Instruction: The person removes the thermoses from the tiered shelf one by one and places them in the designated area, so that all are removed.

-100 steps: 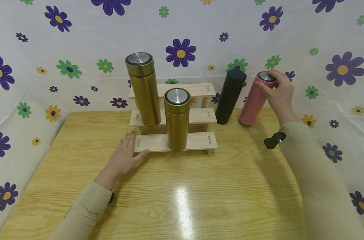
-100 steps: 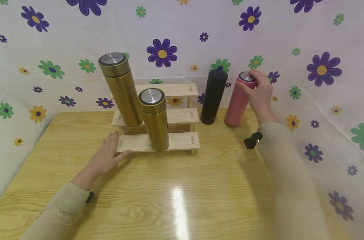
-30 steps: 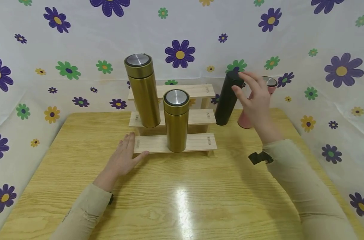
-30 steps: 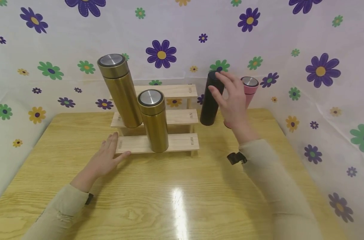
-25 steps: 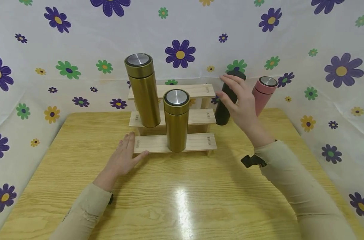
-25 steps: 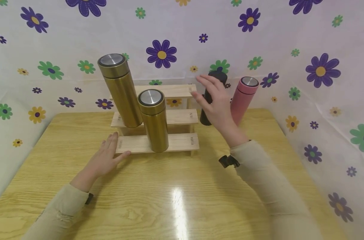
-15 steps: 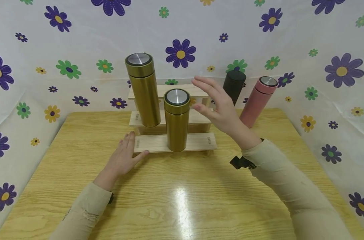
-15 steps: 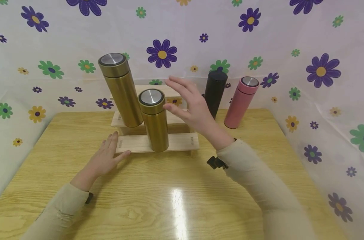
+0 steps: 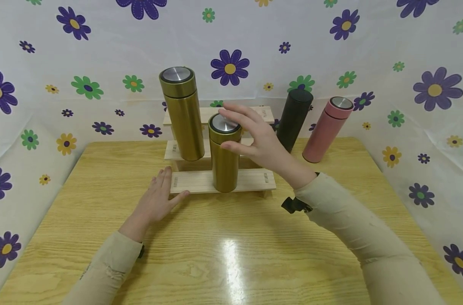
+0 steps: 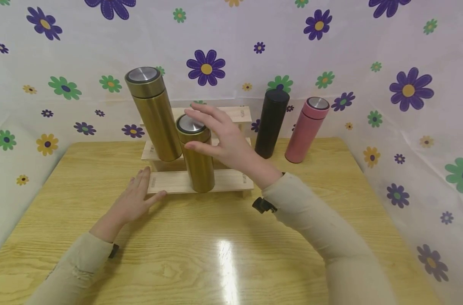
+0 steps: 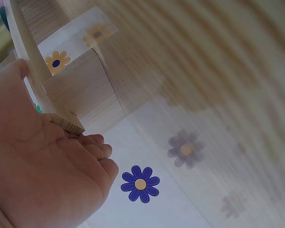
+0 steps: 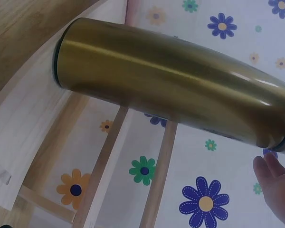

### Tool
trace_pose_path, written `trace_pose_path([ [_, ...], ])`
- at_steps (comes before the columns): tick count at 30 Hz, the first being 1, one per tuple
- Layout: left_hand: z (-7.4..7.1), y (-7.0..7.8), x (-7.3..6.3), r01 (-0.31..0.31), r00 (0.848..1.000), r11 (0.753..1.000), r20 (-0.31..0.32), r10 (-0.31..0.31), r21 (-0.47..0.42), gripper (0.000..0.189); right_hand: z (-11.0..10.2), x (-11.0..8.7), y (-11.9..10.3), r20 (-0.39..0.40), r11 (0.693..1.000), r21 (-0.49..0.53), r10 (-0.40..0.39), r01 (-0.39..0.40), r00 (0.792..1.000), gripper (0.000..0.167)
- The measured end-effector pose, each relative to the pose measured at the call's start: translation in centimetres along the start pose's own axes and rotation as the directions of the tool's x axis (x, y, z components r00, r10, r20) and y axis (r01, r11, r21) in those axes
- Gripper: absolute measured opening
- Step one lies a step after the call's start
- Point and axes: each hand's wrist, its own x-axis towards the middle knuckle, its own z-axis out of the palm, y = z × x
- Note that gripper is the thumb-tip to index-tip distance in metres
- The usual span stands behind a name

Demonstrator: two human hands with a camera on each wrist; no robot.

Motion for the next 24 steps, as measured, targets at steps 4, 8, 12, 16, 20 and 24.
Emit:
trace_pose_path([
  [4,-0.01,0.02,0.06,0.004,1.000,1.000,0.010,-0.004,0.001,0.100,0.34,-0.04,0.05,0.010,1.000,0.012,0.010,-0.010,1.000,0.062],
  [8,-0.01,0.00,0.09,0.004,1.000,1.000,0.016,-0.004,0.002,0.100,0.56,-0.12,-0.02,0.026,0.999,0.022,0.043,-0.043,0.999,0.059],
  [12,-0.02,0.02,0.07,0.006,1.000,1.000,0.017,-0.006,0.001,0.100,0.78,-0.26,0.07,0.019,0.998,0.027,0.055,-0.056,0.998,0.062],
  [16,-0.02,0.00,0.08,0.009,1.000,1.000,0.019,-0.009,-0.002,0.100,0.92,-0.30,0.16,-0.004,0.999,0.034,0.037,-0.037,0.999,0.062],
  [20,-0.03,-0.03,0.11,0.010,1.000,1.000,0.020,-0.010,-0.002,0.100,1.01,-0.28,0.08,-0.020,0.999,0.038,0.033,-0.032,0.999,0.058],
  [24,-0.06,-0.03,0.12,0.012,1.000,1.000,0.023,-0.012,-0.003,0.100,0.99,-0.35,-0.10,-0.032,0.999,0.027,0.038,-0.038,0.999,0.056],
])
